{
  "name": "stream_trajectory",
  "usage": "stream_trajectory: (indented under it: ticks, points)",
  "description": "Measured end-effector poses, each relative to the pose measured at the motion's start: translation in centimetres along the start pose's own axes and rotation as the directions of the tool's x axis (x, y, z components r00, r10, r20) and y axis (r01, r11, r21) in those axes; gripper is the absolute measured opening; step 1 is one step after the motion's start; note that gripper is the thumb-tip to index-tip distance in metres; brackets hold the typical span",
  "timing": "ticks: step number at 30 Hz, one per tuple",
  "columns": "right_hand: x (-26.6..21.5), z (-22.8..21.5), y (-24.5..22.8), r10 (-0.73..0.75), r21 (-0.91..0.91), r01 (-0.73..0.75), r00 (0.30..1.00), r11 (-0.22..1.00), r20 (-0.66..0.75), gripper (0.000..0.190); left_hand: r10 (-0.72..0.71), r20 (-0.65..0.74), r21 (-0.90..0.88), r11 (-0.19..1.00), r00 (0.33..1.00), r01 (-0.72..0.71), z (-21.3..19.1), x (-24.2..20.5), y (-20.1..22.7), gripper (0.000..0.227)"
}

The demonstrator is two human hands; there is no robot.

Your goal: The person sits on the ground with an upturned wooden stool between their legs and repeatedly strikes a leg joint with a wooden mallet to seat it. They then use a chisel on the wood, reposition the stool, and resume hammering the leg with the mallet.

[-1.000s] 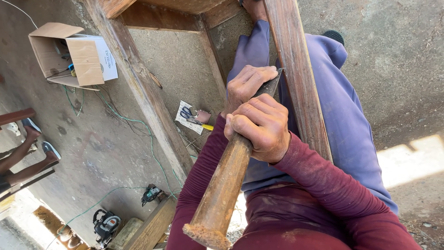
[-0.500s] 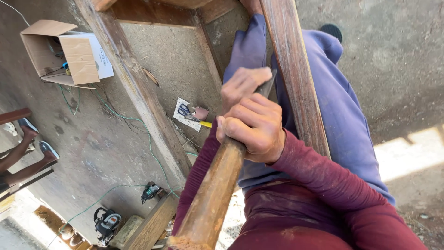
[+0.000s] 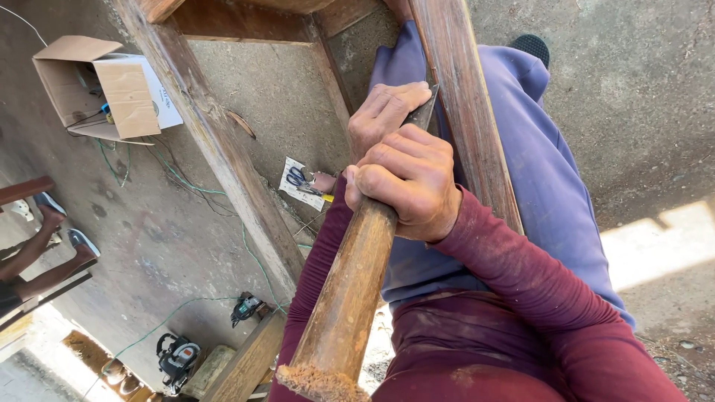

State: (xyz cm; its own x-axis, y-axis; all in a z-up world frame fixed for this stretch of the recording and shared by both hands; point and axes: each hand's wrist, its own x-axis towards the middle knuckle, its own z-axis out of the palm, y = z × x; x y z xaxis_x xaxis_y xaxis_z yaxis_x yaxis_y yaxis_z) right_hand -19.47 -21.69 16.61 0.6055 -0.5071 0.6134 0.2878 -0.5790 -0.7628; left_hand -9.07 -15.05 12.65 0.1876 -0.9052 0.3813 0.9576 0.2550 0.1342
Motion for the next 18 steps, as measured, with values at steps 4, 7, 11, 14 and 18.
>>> stream_trajectory:
  ticks: [4, 7, 11, 14, 18]
  points:
    - [-0.2, -0.3, -0.6, 0.003, -0.027, -0.002, 0.999, 1.0, 0.048, 0.021, -0.047, -0.258, 0.934, -0.268, 0.965, 0.237, 1.0, 0.2, 1.7, 0.078]
    - [-0.6, -0.4, -1.0, 0.022, -0.042, -0.02, 0.998, 0.999, 0.061, 0.021, -0.051, -0.285, 0.874, -0.424, 0.957, 0.238, 1.9, 0.4, 1.5, 0.082]
    - [-1.1, -0.5, -1.2, 0.021, -0.041, -0.018, 0.998, 0.999, 0.064, 0.019, -0.003, -0.292, 0.871, -0.414, 0.956, 0.265, 2.5, 0.3, 0.6, 0.078]
    - [-1.5, -0.6, -1.6, 0.016, -0.044, -0.013, 0.998, 0.999, 0.066, 0.019, 0.019, -0.28, 0.865, -0.428, 0.96, 0.261, 2.8, -0.1, 0.0, 0.072]
    - [-1.7, -0.9, -1.7, -0.004, -0.02, 0.006, 0.998, 1.0, 0.071, 0.019, -0.01, -0.279, 0.848, -0.472, 0.96, 0.242, 1.4, -1.5, 0.1, 0.062]
